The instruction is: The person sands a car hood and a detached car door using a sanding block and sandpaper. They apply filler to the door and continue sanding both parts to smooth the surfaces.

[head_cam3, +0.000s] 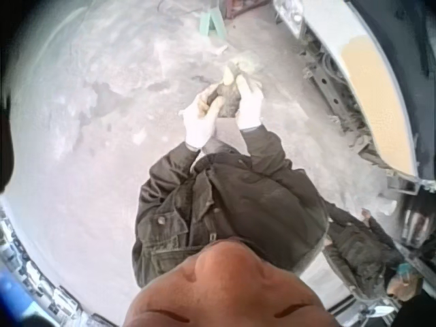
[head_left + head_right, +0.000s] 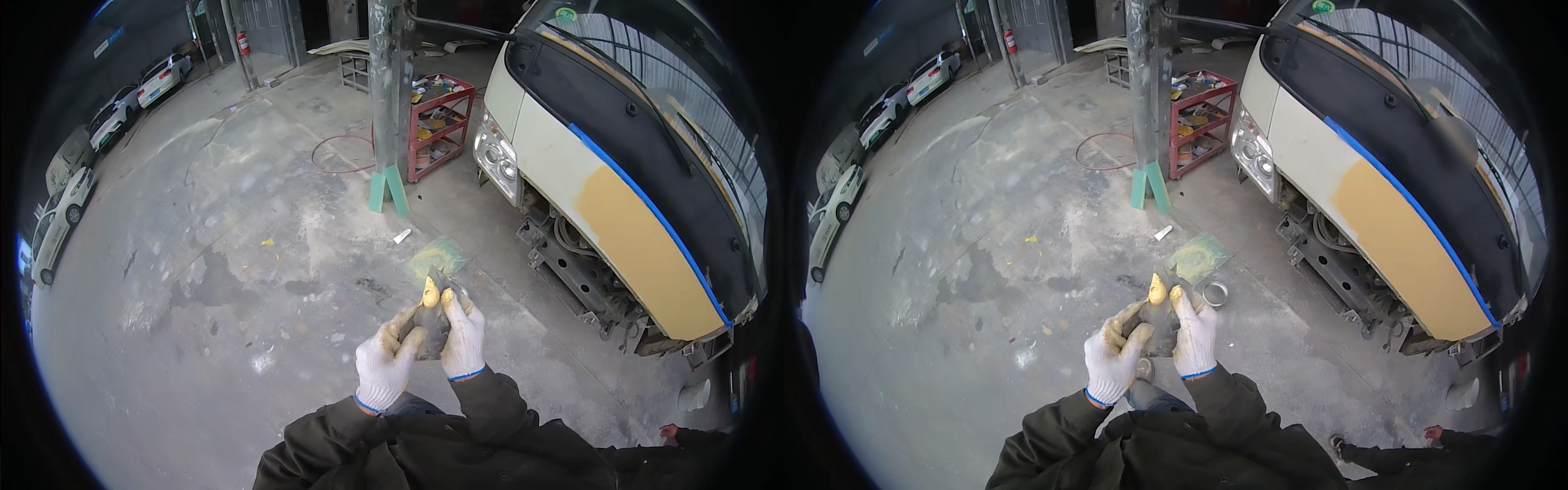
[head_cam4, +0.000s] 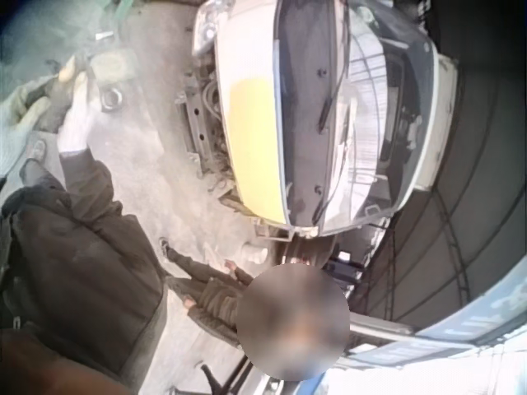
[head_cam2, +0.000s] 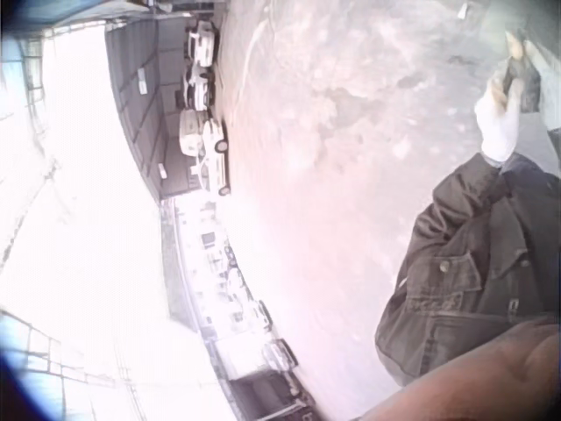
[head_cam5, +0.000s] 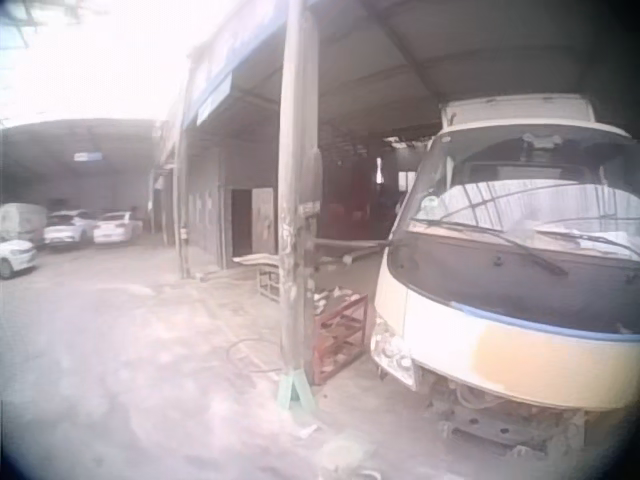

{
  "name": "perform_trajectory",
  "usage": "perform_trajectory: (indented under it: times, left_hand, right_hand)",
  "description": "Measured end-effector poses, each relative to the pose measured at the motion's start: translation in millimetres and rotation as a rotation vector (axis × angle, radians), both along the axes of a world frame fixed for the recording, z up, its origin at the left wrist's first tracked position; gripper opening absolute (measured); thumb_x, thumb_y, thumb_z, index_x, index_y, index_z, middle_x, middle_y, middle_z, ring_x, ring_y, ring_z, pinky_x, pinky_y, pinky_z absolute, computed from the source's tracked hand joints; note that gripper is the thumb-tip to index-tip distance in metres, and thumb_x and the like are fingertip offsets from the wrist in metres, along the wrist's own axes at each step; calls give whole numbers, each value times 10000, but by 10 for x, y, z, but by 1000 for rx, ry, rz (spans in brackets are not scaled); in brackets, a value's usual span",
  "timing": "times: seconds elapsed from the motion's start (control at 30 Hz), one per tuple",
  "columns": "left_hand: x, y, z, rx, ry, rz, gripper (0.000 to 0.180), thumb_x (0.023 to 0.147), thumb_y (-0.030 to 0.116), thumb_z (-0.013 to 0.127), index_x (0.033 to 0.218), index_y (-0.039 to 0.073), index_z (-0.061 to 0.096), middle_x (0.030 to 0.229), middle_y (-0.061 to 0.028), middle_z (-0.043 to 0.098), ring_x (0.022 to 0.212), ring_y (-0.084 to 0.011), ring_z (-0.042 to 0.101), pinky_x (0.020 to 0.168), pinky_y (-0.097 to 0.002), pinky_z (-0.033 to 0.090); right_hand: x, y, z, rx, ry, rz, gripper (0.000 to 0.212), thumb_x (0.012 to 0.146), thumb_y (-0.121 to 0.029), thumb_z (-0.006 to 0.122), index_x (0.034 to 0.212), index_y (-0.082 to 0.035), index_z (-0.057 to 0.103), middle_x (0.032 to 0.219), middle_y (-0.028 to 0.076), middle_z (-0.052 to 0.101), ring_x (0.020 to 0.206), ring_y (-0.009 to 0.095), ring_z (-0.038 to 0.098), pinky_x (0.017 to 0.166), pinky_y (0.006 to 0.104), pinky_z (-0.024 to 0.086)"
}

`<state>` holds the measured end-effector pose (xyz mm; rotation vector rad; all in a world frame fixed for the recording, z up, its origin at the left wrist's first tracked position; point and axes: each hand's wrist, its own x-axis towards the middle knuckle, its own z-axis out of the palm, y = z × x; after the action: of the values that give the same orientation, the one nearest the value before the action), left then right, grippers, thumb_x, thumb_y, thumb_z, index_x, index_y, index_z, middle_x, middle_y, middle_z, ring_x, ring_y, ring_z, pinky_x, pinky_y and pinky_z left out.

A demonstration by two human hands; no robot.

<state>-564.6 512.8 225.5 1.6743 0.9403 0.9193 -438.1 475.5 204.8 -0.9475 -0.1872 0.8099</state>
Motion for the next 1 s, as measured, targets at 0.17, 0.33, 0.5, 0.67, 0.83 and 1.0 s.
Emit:
perform_trajectory:
  times: [0.17,0.33,0.5,0.67,0.83,1.0]
  left_hand:
    - [69,949,215,106,219,-182,327,927,84,711,1230,-39,706,947,-134,779,819,-91,700,767,-256,558]
    - [10,1940,78,-113,-80,-216,232,950,65,644,1077,-123,690,961,-153,750,851,-144,670,803,-292,550]
    - [556,2492,157,-401,-255,-630,271,952,162,662,1049,-90,666,960,-100,675,877,-134,593,840,-295,495]
    - [833,3160,298,-271,-249,-849,230,947,172,653,986,-53,672,917,-42,641,835,-103,523,765,-260,431]
    - [901,3763,409,-309,-258,-1065,202,930,150,654,950,-50,676,882,-37,647,811,-101,524,759,-253,429]
    - [925,4161,521,-218,-140,-1264,200,909,156,675,912,-43,666,867,-33,642,806,-100,520,733,-259,429]
  right_hand:
    - [179,776,-19,2,125,-50,265,1031,-228,663,1199,-24,690,1019,26,712,877,118,669,789,280,551]
    - [622,1256,391,45,-269,-390,215,1009,-84,659,1194,21,690,1051,30,727,909,70,640,823,244,520]
    - [504,996,667,-56,-368,-235,345,982,-59,685,1299,71,652,1152,110,737,1023,128,692,897,264,557]
    - [11,1275,737,-274,-372,-278,368,984,-87,690,1329,38,658,1223,95,730,1050,124,686,919,257,545]
    - [-541,1720,575,-524,-402,-381,386,995,-122,695,1334,56,645,1266,107,720,1102,125,664,956,279,545]
    - [-911,1869,1022,-998,-581,-249,382,984,-276,702,1328,-109,692,1236,93,729,1052,198,712,928,321,556]
